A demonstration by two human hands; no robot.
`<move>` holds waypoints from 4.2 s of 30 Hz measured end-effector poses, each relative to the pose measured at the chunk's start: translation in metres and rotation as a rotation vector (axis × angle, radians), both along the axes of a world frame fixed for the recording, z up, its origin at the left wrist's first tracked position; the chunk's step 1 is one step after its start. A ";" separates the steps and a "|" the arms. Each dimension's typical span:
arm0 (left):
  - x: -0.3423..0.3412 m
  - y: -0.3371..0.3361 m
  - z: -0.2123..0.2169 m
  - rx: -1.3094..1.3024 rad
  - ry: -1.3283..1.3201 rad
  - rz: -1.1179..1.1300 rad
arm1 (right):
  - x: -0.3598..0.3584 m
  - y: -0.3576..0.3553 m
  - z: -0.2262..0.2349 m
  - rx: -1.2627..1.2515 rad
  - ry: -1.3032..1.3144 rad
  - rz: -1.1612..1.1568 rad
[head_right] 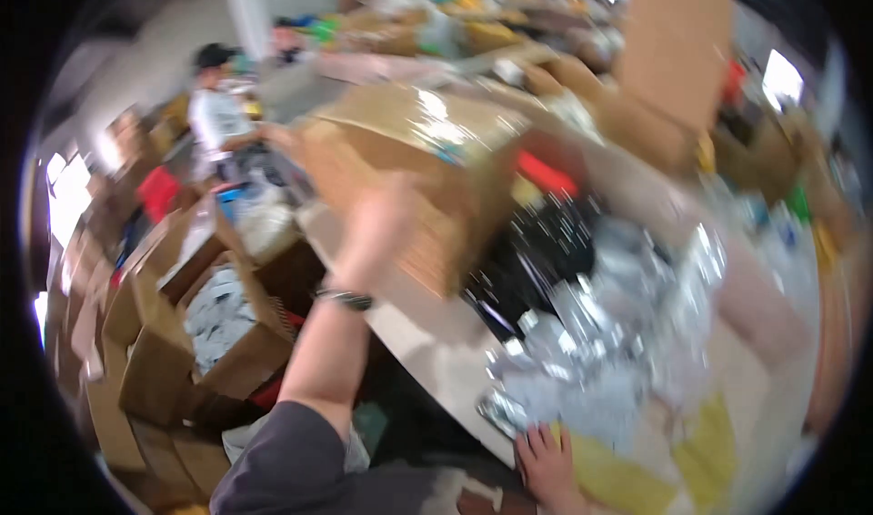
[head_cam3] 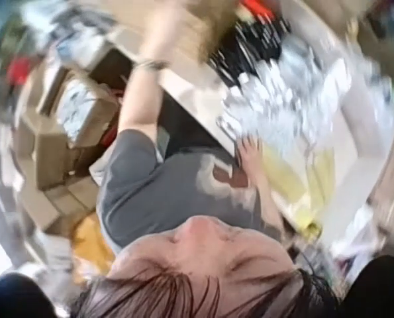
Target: Packing small product pouches into yellow envelopes at a factory workstation.
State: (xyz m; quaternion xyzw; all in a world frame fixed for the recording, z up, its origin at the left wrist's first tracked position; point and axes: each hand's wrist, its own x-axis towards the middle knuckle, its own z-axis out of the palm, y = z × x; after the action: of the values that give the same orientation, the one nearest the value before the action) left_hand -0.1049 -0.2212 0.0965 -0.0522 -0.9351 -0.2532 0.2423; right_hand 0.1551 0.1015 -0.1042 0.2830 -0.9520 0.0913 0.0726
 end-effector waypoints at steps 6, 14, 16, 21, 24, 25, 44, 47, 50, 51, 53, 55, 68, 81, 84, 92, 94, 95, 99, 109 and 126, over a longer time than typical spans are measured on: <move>0.113 -0.100 -0.138 0.682 -0.319 0.006 | -0.008 -0.007 0.026 -0.086 -0.133 -0.025; 0.125 -0.010 -0.202 0.641 -1.011 -0.603 | 0.009 0.005 0.029 -0.073 -0.228 -0.137; 0.119 -0.017 -0.211 0.618 -1.083 -0.595 | 0.011 0.007 0.025 -0.071 -0.213 -0.130; 0.119 0.013 -0.217 0.335 -0.898 -0.652 | 0.008 0.010 0.013 -0.043 -0.165 -0.101; 0.143 0.078 -0.211 0.267 -0.699 -0.686 | -0.006 -0.001 0.014 -0.069 -0.112 -0.067; 0.145 0.084 -0.212 0.267 -0.690 -0.673 | -0.010 -0.004 0.014 -0.162 -0.147 -0.088; 0.194 0.129 -0.221 0.312 -0.596 -0.389 | 0.003 0.001 0.032 -0.177 -0.132 -0.094; 0.199 0.140 -0.232 0.351 -0.538 -0.513 | 0.003 0.000 0.029 -0.216 -0.112 -0.091; 0.207 0.146 -0.235 0.393 -0.535 -0.534 | 0.001 0.000 0.032 -0.169 -0.148 -0.118; 0.211 0.149 -0.236 0.429 -0.599 -0.577 | 0.003 -0.001 0.029 -0.175 -0.103 -0.113; 0.220 0.165 -0.244 0.509 -0.581 -0.629 | 0.000 -0.001 0.027 -0.161 -0.085 -0.103; 0.223 0.169 -0.230 0.606 -0.653 -0.763 | 0.001 -0.003 0.029 -0.152 -0.069 -0.100; 0.185 0.169 -0.248 1.034 -1.208 -0.585 | 0.002 -0.003 0.035 -0.219 -0.040 -0.055; 0.217 0.114 -0.149 -0.295 0.067 -0.679 | 0.006 0.011 0.035 -0.109 0.041 0.063; 0.204 0.126 -0.164 -0.361 0.216 -0.798 | -0.006 0.011 0.032 -0.150 0.009 0.127; 0.152 0.112 -0.135 -0.296 -0.235 -0.772 | -0.048 0.077 0.071 -0.347 0.029 0.028; 0.145 0.103 -0.140 -0.175 -0.514 -0.599 | -0.049 0.158 0.066 -0.331 -0.057 -0.204; 0.145 0.106 -0.147 -0.176 -0.519 -0.644 | -0.042 0.196 0.056 -0.285 -0.112 -0.307; 0.183 0.112 -0.167 0.064 -0.977 -0.874 | 0.013 0.163 0.075 -0.135 -0.295 -0.228; 0.193 0.126 -0.166 0.250 -1.197 -1.083 | 0.021 0.048 0.052 -0.226 -0.026 -0.315; 0.169 0.063 -0.196 -0.124 -0.702 -0.903 | -0.001 0.018 0.033 -0.291 -0.510 -0.906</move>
State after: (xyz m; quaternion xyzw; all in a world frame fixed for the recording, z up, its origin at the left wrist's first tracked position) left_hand 0.0638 -0.1578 -0.0997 -0.3733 -0.8575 -0.2786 -0.2184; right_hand 0.1543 0.1191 -0.0716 -0.2001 -0.9436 0.2478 -0.0901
